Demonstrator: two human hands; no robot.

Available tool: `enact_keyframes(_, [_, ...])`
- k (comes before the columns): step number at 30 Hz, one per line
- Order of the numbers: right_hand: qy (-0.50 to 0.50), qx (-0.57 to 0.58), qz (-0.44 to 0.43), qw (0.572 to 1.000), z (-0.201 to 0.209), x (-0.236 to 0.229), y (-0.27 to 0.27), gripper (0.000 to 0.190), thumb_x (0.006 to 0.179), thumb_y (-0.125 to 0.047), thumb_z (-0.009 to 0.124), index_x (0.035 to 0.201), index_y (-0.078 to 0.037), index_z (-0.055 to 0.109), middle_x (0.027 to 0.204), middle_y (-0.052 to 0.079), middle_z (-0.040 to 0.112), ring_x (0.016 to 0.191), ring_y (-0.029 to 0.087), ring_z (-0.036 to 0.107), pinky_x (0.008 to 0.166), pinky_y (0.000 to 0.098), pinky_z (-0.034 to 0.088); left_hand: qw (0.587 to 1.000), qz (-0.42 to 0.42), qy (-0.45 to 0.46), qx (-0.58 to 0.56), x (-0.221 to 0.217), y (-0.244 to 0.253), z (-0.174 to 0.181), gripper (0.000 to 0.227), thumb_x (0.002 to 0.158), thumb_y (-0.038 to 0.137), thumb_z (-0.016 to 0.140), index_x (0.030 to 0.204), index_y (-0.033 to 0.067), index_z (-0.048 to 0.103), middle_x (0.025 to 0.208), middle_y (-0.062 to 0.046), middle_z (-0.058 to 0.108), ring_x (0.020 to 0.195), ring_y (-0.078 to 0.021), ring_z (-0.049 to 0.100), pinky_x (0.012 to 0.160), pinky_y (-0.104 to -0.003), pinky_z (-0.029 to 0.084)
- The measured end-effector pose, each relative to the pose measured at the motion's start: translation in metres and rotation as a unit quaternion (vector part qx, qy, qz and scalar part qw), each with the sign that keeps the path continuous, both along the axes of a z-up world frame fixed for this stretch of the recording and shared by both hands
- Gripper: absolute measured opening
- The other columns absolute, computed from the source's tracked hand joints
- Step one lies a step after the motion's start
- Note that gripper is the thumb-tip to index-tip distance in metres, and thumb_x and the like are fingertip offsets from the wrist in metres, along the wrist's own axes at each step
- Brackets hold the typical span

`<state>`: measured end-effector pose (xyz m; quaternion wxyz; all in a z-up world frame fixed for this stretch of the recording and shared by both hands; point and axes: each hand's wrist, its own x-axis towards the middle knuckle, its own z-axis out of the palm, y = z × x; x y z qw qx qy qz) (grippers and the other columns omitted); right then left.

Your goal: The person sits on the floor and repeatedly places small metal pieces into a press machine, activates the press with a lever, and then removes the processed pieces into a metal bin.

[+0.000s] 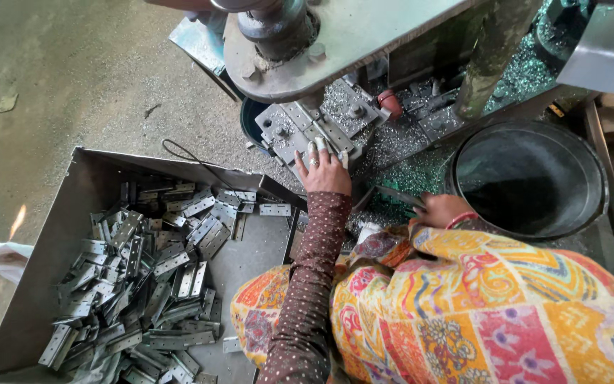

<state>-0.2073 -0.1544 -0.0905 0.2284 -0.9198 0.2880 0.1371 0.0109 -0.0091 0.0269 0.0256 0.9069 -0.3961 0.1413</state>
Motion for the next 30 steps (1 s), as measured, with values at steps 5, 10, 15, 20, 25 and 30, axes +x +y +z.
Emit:
enact_keyframes(5, [0.009, 0.026, -0.001, 1.0, 0.011, 0.01, -0.006, 0.04, 0.088, -0.049, 0.065, 0.1, -0.011, 0.071, 0.09, 0.02, 0.073, 0.088, 0.041, 0.071, 0.077, 0.0515, 0.055, 0.999, 0.007, 0.042, 0.022, -0.002, -0.004, 0.002, 0.03, 0.094, 0.021, 0.05, 0.11, 0.01, 0.073, 0.143, -0.015, 0.055, 0.139, -0.0315, 0.045, 0.12, -0.061, 0.014])
enact_keyframes(10, [0.043, -0.037, 0.001, 0.998, 0.019, 0.027, -0.013, 0.04, 0.087, -0.049, 0.066, 0.102, -0.013, 0.071, 0.094, 0.018, 0.074, 0.091, 0.039, 0.072, 0.079, 0.0506, 0.056, 0.998, 0.014, 0.057, 0.029, -0.003, -0.001, 0.0, 0.031, 0.097, 0.026, 0.05, 0.106, 0.009, 0.074, 0.143, -0.017, 0.055, 0.139, -0.0323, 0.044, 0.119, -0.061, 0.014])
enact_keyframes(15, [0.003, 0.063, 0.011, 0.998, -0.018, 0.007, -0.007, 0.042, 0.09, -0.051, 0.061, 0.112, -0.015, 0.064, 0.093, 0.018, 0.073, 0.086, 0.039, 0.072, 0.077, 0.0502, 0.056, 1.0, 0.007, 0.024, 0.005, -0.001, -0.001, 0.003, 0.027, 0.092, 0.019, 0.052, 0.104, 0.0088, 0.074, 0.144, -0.015, 0.055, 0.14, -0.0305, 0.046, 0.121, -0.059, 0.014])
enact_keyframes(20, [0.02, 0.035, -0.013, 0.999, -0.038, -0.008, 0.001, 0.042, 0.092, -0.051, 0.058, 0.117, -0.017, 0.062, 0.092, 0.017, 0.074, 0.085, 0.039, 0.073, 0.077, 0.0502, 0.056, 0.999, 0.009, 0.05, 0.002, -0.002, 0.003, -0.004, 0.029, 0.093, 0.022, 0.053, 0.108, 0.007, 0.073, 0.143, -0.015, 0.056, 0.14, -0.0306, 0.045, 0.122, -0.06, 0.012])
enact_keyframes(25, [0.01, 0.027, 0.006, 1.0, 0.004, 0.015, -0.01, 0.043, 0.086, -0.049, 0.065, 0.111, -0.014, 0.066, 0.091, 0.018, 0.074, 0.086, 0.038, 0.071, 0.075, 0.0506, 0.056, 0.999, 0.012, 0.037, 0.025, 0.009, -0.007, -0.004, 0.029, 0.096, 0.02, 0.049, 0.108, 0.0107, 0.074, 0.146, -0.014, 0.054, 0.141, -0.0307, 0.042, 0.121, -0.061, 0.011])
enact_keyframes(30, [0.002, -0.055, 0.026, 0.998, 0.024, 0.024, -0.011, 0.041, 0.084, -0.05, 0.067, 0.101, -0.012, 0.072, 0.089, 0.018, 0.074, 0.085, 0.039, 0.072, 0.077, 0.0503, 0.057, 0.994, 0.031, 0.088, 0.05, 0.024, -0.015, -0.005, 0.032, 0.096, 0.029, 0.049, 0.108, 0.012, 0.074, 0.146, -0.013, 0.051, 0.142, -0.0287, 0.039, 0.12, -0.061, 0.008])
